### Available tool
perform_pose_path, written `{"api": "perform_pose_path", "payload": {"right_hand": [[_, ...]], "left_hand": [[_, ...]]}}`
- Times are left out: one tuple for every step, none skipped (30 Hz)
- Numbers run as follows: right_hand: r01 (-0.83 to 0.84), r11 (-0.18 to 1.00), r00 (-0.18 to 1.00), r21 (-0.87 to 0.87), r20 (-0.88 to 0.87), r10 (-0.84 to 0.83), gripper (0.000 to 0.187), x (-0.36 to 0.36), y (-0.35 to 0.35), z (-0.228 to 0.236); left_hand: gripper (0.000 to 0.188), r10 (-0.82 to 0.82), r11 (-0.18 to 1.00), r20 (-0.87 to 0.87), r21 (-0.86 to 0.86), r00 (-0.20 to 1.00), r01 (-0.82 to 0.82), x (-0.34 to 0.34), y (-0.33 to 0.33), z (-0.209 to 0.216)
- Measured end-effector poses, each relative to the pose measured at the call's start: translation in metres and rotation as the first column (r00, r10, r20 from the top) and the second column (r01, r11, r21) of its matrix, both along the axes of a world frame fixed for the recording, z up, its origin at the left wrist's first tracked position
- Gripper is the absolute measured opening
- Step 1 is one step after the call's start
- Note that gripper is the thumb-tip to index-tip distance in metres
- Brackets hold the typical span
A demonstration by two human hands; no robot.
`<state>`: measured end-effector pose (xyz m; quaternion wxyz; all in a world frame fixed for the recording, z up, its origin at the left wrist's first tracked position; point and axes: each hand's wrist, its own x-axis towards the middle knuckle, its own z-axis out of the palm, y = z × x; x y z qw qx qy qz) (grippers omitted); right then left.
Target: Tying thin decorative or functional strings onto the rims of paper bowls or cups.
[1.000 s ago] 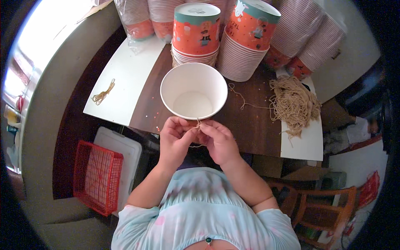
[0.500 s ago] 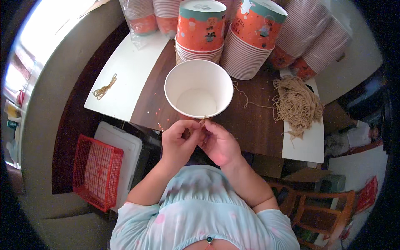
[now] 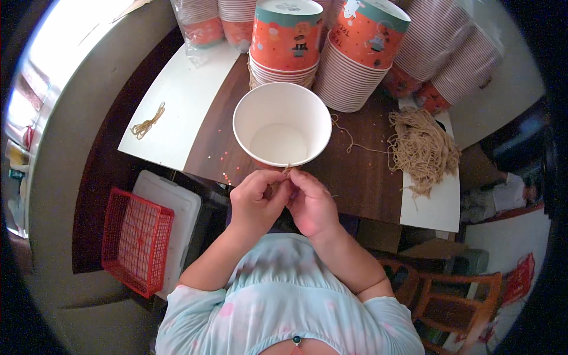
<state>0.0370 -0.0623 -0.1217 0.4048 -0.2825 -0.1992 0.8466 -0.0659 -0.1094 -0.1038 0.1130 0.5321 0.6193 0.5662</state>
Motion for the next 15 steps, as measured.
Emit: {"api": "perform_pose_path", "payload": {"right_hand": [[0.0,1.0,1.0,0.0,0.0,0.0,0.015,0.001,0.0,0.001],[-0.017,1.0,1.0,0.013,0.002,0.017,0.015,0.001,0.0,0.002],[-0.034,0.999,0.999,0.026,0.005,0.034,0.015,0.002,-0.001,0.003],[-0.032,0.999,0.999,0.026,0.004,0.032,0.015,0.003,0.0,0.001],[-0.028,1.0,1.0,-0.005,0.002,0.028,0.015,0.003,0.001,-0.002],[-0.023,0.999,1.0,-0.036,0.001,0.023,0.015,0.004,0.003,-0.005],[-0.021,0.999,1.0,-0.036,0.0,0.021,0.015,0.005,0.004,-0.005],[-0.066,0.997,0.997,-0.044,-0.045,0.064,0.018,0.008,0.006,-0.005],[-0.113,0.992,0.99,-0.049,-0.09,0.109,0.021,0.01,0.007,-0.005],[-0.112,0.993,0.99,-0.048,-0.091,0.107,0.021,0.012,0.01,-0.007],[-0.129,0.991,0.985,-0.044,-0.125,0.123,0.021,0.014,0.014,-0.01],[-0.148,0.988,0.978,-0.04,-0.157,0.14,0.02,0.015,0.016,-0.012],[-0.147,0.988,0.978,-0.04,-0.157,0.139,0.02,0.015,0.016,-0.009],[-0.112,0.994,0.993,-0.021,-0.028,0.111,0.019,0.015,0.015,-0.003],[-0.079,0.997,0.992,0.003,0.101,0.079,0.018,0.014,0.014,0.004]], "left_hand": [[0.011,-0.001,1.0,-0.004,0.003,1.0,0.001,0.0,0.0,0.001],[0.011,-0.002,1.0,-0.004,0.003,1.0,0.002,0.0,0.001,0.0],[0.011,-0.006,1.0,-0.015,0.007,1.0,0.006,-0.001,0.001,-0.001],[0.012,-0.011,1.0,-0.027,0.01,1.0,0.011,-0.002,0.001,-0.001],[0.012,-0.013,1.0,-0.027,0.01,1.0,0.013,-0.002,0.001,0.0],[0.012,-0.043,0.999,-0.024,-0.007,0.999,0.043,-0.004,0.002,0.0],[0.013,-0.074,0.997,-0.019,-0.024,0.997,0.073,-0.005,0.002,0.0],[0.013,-0.076,0.997,-0.02,-0.024,0.997,0.076,-0.006,0.001,0.0],[0.012,-0.108,0.991,0.048,-0.074,0.993,0.111,-0.008,0.0,0.0],[0.011,-0.136,0.981,0.116,-0.122,0.984,0.15,-0.01,-0.001,0.0],[0.011,-0.138,0.981,0.115,-0.121,0.984,0.152,-0.011,-0.001,-0.002],[0.01,-0.149,0.98,0.21,-0.098,0.966,0.172,-0.012,-0.001,-0.006],[0.009,-0.16,0.979,0.303,-0.074,0.939,0.19,-0.013,-0.001,-0.008],[0.009,-0.16,0.979,0.303,-0.074,0.939,0.19,-0.014,-0.001,-0.008],[0.009,-0.158,0.977,0.329,-0.087,0.931,0.197,-0.015,-0.001,-0.008]]}}
